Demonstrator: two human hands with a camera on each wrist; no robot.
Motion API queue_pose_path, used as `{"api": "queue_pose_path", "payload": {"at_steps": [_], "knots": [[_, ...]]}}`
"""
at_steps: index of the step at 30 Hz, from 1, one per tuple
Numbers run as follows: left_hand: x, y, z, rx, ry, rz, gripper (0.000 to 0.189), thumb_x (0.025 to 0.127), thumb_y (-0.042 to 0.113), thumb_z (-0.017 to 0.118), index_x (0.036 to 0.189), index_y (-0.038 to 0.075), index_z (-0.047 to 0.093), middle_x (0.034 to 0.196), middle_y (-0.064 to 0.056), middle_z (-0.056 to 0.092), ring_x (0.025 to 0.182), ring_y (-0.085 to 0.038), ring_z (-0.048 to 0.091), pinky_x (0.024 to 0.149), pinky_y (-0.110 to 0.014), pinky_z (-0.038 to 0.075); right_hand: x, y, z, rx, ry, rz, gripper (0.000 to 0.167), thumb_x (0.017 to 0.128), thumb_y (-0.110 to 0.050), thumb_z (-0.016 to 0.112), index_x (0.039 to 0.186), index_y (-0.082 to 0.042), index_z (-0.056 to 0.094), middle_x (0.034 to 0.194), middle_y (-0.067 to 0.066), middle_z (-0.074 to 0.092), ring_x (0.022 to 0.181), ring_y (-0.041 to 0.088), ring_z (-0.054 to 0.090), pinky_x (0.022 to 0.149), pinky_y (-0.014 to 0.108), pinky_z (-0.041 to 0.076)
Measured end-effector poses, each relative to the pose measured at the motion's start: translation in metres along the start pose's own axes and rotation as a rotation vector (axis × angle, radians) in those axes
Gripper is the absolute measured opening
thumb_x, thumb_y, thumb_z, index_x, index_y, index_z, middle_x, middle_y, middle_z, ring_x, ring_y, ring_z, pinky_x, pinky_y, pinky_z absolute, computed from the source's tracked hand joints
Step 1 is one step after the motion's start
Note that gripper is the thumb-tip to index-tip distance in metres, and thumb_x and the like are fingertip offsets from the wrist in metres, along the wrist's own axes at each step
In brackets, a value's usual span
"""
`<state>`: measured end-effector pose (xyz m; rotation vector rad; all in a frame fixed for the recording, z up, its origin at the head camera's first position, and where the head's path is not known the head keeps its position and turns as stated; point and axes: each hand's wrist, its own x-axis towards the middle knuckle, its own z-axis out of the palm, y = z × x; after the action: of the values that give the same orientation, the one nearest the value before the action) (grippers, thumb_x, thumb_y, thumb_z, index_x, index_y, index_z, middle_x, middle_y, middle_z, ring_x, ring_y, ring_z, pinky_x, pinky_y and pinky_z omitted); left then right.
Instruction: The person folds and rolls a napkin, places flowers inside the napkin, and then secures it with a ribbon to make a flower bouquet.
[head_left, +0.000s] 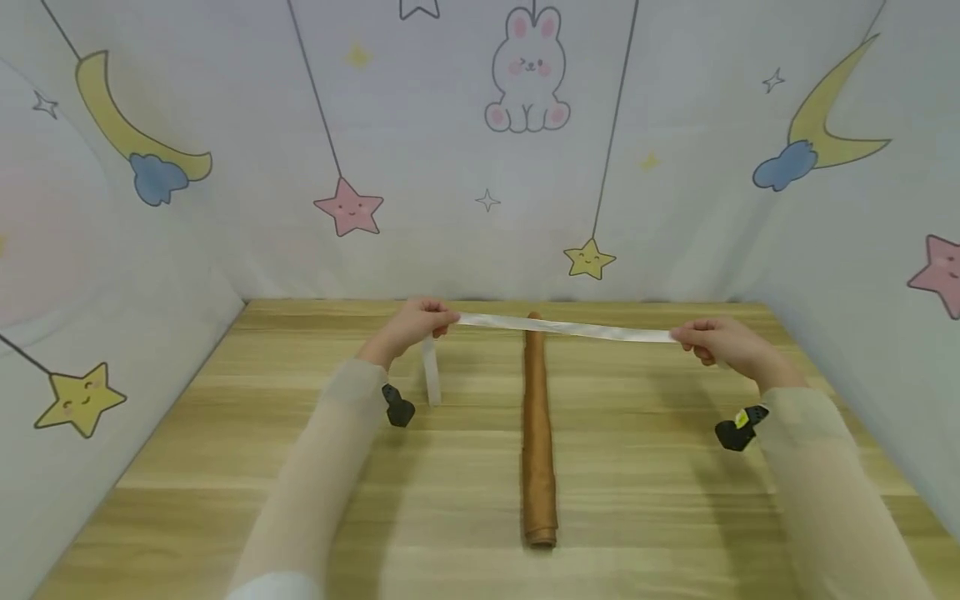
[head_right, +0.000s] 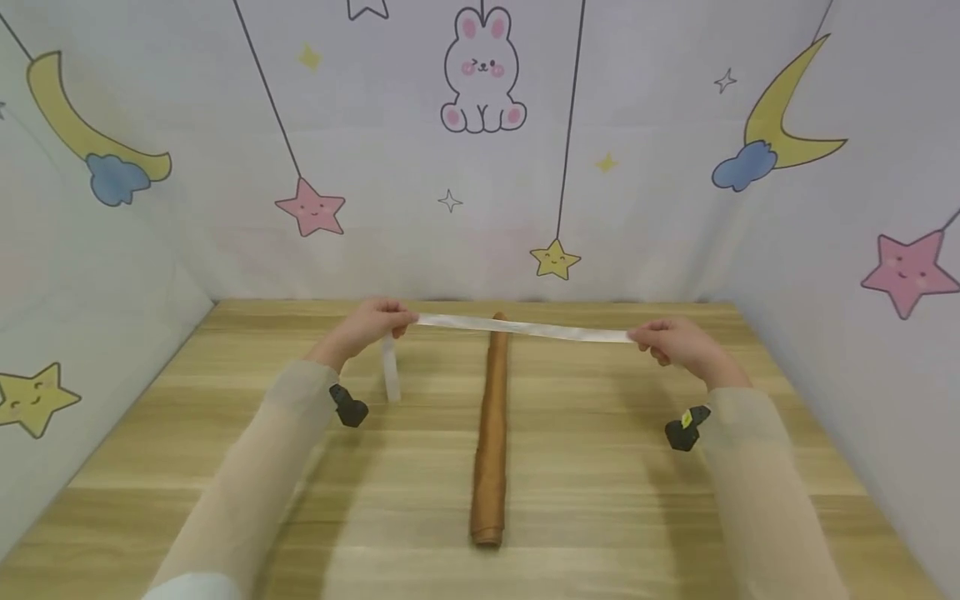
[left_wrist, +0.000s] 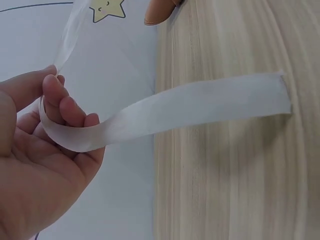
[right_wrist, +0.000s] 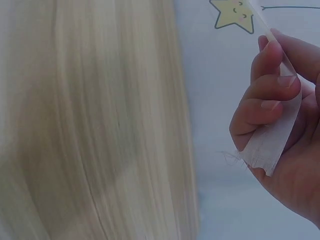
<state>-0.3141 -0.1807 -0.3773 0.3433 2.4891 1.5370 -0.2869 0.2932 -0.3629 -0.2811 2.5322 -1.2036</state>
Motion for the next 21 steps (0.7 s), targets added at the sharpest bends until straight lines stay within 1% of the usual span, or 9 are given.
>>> {"api": "queue_pose_path", "payload": {"at_steps": [3,6,7,9,10,12,14,16,21], "knots": [[0.009,0.000,0.001,-0.006,0.030,-0.018,0.025,0.097,0.025,0.058,0.079,0.009,0.054,0.071,-0.004,0.051,0.077,-0.028,0.046,0.081,-0.038,0.036,0.006,-0.002,-0.002,0.028,0.002,-0.003,0.037,0.100,-0.039,0.050,0.084,-0.006,0.050,0.065,0.001,0.034,0.057,0.019,0.030,0.062,0.035,0.035],[0.017,0.000,0.001,-0.008,0.050,-0.022,0.025,0.097,0.024,0.058,0.081,0.005,0.056,0.068,-0.002,0.051,0.076,-0.029,0.046,0.079,-0.037,0.036,0.012,-0.002,-0.004,0.058,0.004,0.010,0.032,0.100,-0.036,0.051,0.087,-0.007,0.053,0.070,0.001,0.039,0.057,0.015,0.032,0.061,0.033,0.036],[0.019,0.000,0.000,-0.005,0.054,-0.020,0.026,0.097,0.024,0.058,0.081,0.004,0.056,0.068,-0.001,0.051,0.076,-0.029,0.047,0.080,-0.037,0.037,0.014,-0.002,-0.005,0.062,0.008,0.015,0.031,0.100,-0.036,0.051,0.090,-0.006,0.054,0.073,0.001,0.041,0.058,0.014,0.033,0.061,0.032,0.036],[0.022,0.001,0.001,-0.009,0.068,-0.016,0.026,0.097,0.024,0.058,0.081,0.004,0.057,0.070,-0.004,0.053,0.078,-0.033,0.048,0.079,-0.036,0.038,0.019,0.000,-0.006,0.070,0.018,0.027,0.034,0.101,-0.035,0.050,0.102,-0.002,0.056,0.079,0.001,0.044,0.060,0.011,0.035,0.062,0.030,0.038],[0.025,0.001,0.002,-0.017,0.078,-0.014,0.025,0.097,0.023,0.058,0.082,0.003,0.057,0.071,-0.007,0.054,0.078,-0.032,0.048,0.079,-0.037,0.039,0.021,0.001,-0.006,0.069,0.026,0.030,0.037,0.101,-0.035,0.050,0.108,0.000,0.055,0.082,0.002,0.046,0.062,0.011,0.036,0.063,0.030,0.039],[0.030,-0.001,0.003,-0.041,0.096,-0.017,0.023,0.097,0.022,0.058,0.081,0.006,0.059,0.072,-0.007,0.056,0.076,-0.029,0.050,0.081,-0.040,0.042,0.027,0.003,-0.006,0.074,0.039,0.031,0.043,0.101,-0.036,0.049,0.117,0.004,0.052,0.087,0.002,0.048,0.064,0.010,0.038,0.063,0.029,0.040],[0.034,-0.003,0.005,-0.076,0.111,-0.023,0.022,0.097,0.020,0.058,0.082,0.005,0.060,0.075,-0.010,0.058,0.074,-0.027,0.051,0.083,-0.045,0.044,0.032,0.004,-0.003,0.081,0.044,0.032,0.047,0.101,-0.035,0.049,0.122,0.007,0.048,0.089,0.002,0.048,0.064,0.009,0.039,0.063,0.028,0.040],[0.039,-0.005,0.007,-0.107,0.123,-0.028,0.020,0.097,0.018,0.058,0.083,0.003,0.061,0.075,-0.008,0.059,0.070,-0.021,0.050,0.086,-0.049,0.044,0.038,0.003,0.000,0.088,0.050,0.031,0.045,0.101,-0.034,0.048,0.121,0.006,0.049,0.088,0.002,0.049,0.064,0.009,0.039,0.062,0.028,0.040],[0.047,-0.005,0.010,-0.161,0.172,-0.057,0.020,0.097,0.017,0.057,0.089,0.000,0.063,0.079,-0.010,0.061,0.068,-0.019,0.051,0.089,-0.051,0.044,0.047,-0.006,0.008,0.108,0.088,0.053,0.032,0.102,-0.031,0.048,0.107,0.001,0.054,0.082,-0.002,0.049,0.062,0.008,0.040,0.062,0.027,0.041]]}}
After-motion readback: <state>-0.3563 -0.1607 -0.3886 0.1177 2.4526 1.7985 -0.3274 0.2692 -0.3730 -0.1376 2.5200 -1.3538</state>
